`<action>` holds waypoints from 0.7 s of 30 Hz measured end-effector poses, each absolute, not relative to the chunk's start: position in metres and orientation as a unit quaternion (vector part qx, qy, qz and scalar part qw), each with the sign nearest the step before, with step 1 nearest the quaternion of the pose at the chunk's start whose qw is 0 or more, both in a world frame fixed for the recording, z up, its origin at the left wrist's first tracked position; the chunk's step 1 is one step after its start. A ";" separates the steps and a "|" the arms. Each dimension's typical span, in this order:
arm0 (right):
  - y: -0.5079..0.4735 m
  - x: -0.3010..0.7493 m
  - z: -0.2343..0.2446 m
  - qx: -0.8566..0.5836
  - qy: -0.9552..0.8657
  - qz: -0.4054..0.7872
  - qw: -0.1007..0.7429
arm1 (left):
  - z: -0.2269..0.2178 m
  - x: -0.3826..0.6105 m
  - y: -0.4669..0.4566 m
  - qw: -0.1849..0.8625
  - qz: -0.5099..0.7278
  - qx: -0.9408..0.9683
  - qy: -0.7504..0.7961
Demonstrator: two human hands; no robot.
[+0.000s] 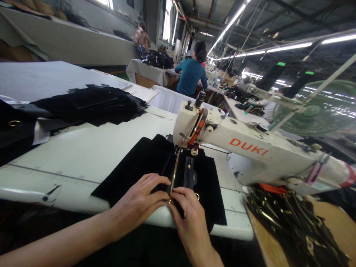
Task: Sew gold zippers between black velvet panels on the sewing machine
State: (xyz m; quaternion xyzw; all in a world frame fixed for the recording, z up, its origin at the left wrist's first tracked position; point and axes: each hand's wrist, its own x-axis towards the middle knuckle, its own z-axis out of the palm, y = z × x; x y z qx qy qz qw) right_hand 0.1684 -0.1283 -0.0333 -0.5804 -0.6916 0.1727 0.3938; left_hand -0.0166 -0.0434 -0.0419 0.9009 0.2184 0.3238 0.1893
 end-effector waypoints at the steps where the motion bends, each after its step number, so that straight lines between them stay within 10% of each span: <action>1: -0.129 0.169 -0.032 -0.583 -0.690 0.178 0.391 | -0.041 -0.015 -0.044 0.187 0.331 0.901 0.211; 21: -0.113 0.168 -0.031 -0.629 -0.735 0.029 0.251 | -0.034 -0.017 -0.037 0.224 0.299 0.903 0.214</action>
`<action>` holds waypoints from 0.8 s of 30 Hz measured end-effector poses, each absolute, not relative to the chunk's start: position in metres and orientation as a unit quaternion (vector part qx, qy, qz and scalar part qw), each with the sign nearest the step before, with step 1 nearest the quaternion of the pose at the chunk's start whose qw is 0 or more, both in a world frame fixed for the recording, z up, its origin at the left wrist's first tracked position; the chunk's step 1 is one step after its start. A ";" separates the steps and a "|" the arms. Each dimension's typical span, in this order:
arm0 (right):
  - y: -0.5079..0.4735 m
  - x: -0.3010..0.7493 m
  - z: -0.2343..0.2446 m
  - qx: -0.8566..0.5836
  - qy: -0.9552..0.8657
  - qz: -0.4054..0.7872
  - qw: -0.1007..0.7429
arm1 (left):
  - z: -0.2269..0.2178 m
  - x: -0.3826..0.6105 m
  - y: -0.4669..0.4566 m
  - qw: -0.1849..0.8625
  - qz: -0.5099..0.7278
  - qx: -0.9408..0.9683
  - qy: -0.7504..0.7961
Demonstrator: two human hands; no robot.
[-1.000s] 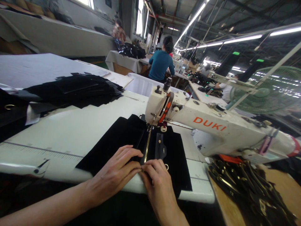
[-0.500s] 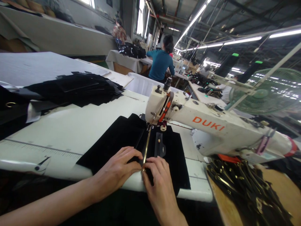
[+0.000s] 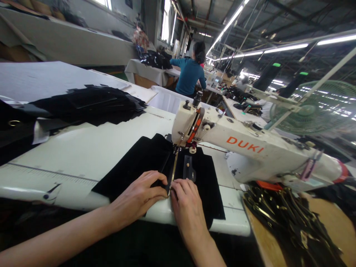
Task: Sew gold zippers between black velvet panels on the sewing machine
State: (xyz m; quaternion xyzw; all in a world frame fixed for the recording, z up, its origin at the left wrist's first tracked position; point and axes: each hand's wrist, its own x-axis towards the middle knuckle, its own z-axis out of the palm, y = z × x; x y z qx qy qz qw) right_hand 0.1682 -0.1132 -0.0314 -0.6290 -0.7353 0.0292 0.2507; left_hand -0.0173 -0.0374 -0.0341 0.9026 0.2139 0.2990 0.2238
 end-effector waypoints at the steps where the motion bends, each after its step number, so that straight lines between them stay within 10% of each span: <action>1: -0.115 0.170 -0.029 -0.627 -0.735 0.049 0.253 | -0.036 -0.018 -0.037 0.212 0.309 0.902 0.215; 24: -0.129 0.165 -0.030 -0.593 -0.716 0.074 0.361 | -0.035 -0.021 -0.035 0.173 0.257 0.919 0.242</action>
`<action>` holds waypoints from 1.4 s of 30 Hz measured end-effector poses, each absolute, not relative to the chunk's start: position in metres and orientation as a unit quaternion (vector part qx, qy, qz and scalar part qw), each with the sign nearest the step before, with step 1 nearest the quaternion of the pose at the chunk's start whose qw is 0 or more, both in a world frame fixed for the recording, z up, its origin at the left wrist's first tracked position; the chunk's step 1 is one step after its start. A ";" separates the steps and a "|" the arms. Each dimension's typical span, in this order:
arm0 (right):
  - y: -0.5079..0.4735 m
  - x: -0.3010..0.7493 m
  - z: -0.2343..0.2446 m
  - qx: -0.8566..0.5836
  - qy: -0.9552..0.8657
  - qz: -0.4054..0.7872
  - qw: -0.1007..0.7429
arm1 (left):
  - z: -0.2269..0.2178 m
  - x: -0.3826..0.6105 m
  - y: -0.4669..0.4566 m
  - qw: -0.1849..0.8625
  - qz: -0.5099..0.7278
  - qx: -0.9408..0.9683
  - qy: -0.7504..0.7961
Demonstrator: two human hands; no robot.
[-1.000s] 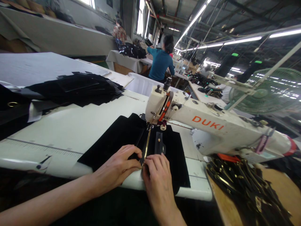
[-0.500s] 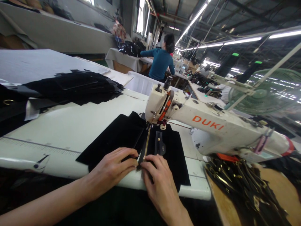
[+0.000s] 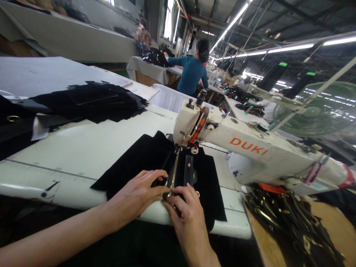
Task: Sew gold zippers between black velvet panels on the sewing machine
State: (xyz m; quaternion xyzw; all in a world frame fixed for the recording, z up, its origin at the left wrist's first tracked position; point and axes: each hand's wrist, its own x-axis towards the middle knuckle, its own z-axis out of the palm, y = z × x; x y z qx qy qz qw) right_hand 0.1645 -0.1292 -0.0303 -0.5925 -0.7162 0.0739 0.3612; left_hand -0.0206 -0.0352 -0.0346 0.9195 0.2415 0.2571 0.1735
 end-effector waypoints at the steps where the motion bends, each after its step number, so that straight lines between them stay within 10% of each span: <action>1: -0.130 0.164 -0.032 -0.592 -0.716 0.070 0.364 | -0.033 -0.020 -0.034 0.176 0.250 0.922 0.238; 42: -0.130 0.151 -0.040 -0.591 -0.669 0.033 0.449 | -0.021 -0.004 -0.017 0.312 0.183 0.876 0.320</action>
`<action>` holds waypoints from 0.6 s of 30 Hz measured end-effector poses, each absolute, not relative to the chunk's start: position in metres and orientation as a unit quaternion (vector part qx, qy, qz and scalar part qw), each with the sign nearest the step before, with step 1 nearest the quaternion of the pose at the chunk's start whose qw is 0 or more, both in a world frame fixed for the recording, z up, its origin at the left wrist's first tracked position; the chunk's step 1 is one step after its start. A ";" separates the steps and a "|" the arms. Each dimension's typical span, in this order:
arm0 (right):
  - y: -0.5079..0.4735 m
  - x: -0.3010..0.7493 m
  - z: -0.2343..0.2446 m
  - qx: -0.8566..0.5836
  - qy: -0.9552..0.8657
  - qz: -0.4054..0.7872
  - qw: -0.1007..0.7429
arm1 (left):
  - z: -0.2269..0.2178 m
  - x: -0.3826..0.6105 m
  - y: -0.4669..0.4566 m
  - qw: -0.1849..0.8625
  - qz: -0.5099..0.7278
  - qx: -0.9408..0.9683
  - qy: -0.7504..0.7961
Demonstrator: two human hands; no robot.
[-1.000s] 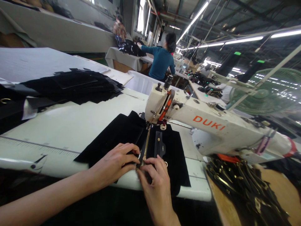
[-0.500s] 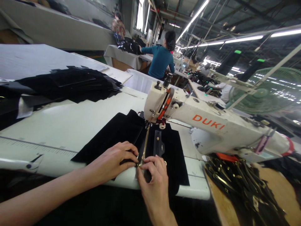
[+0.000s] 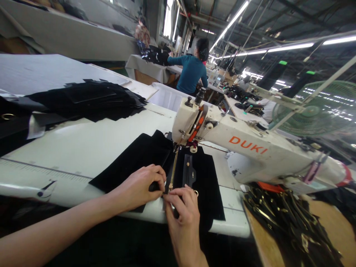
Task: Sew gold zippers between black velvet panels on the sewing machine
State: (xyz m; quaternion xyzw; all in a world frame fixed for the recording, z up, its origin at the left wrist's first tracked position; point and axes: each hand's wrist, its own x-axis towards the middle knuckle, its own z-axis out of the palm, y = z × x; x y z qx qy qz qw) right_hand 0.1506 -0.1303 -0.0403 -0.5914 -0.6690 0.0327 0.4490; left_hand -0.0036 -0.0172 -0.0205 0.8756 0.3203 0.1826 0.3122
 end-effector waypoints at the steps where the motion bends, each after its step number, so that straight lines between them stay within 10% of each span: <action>1: -0.131 0.150 -0.041 -0.586 -0.675 0.023 0.447 | -0.019 -0.003 -0.017 0.314 0.183 0.874 0.322; 18: -0.132 0.143 -0.043 -0.601 -0.684 0.013 0.413 | -0.011 -0.012 -0.013 0.353 0.136 0.874 0.303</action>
